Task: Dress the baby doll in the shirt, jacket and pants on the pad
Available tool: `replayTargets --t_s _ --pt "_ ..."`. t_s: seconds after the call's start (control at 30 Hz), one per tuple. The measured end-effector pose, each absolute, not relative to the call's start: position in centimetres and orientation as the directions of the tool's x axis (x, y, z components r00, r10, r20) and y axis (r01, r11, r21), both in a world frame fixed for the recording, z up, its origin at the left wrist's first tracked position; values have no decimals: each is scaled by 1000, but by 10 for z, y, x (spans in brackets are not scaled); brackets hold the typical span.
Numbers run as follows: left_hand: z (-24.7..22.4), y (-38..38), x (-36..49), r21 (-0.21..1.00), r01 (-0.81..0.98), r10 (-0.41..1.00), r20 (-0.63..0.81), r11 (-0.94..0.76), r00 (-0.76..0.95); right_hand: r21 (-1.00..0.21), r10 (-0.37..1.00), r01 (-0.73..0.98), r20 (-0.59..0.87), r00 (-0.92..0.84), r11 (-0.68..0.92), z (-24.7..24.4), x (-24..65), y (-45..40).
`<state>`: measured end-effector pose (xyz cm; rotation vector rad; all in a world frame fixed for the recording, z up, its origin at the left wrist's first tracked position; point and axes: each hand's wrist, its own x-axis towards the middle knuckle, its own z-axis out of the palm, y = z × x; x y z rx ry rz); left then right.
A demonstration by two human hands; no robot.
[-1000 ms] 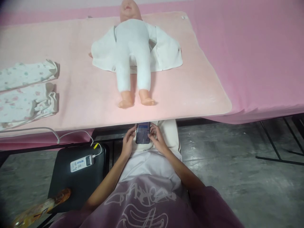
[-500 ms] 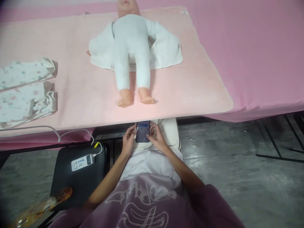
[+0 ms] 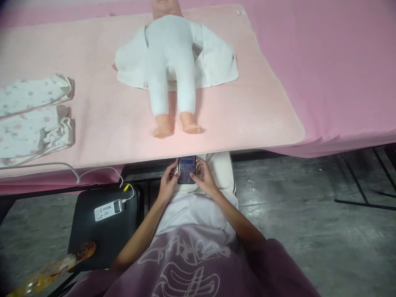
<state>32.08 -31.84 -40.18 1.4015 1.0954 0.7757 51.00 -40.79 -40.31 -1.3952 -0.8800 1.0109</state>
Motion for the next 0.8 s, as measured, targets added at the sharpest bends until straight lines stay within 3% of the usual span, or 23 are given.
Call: replayTargets --t_s 0.33,0.63,0.8 --pt "-395 -314 326 982 89 940 -185 166 287 -997 923 -35 -83 375 -76 -409 506 -404" --pt "-395 -312 334 970 173 953 -209 172 221 -995 918 -82 -90 387 -63 -403 508 -403" --pt "-392 -313 333 974 122 948 -216 192 235 -994 917 -83 -94 387 -68 -400 508 -403"
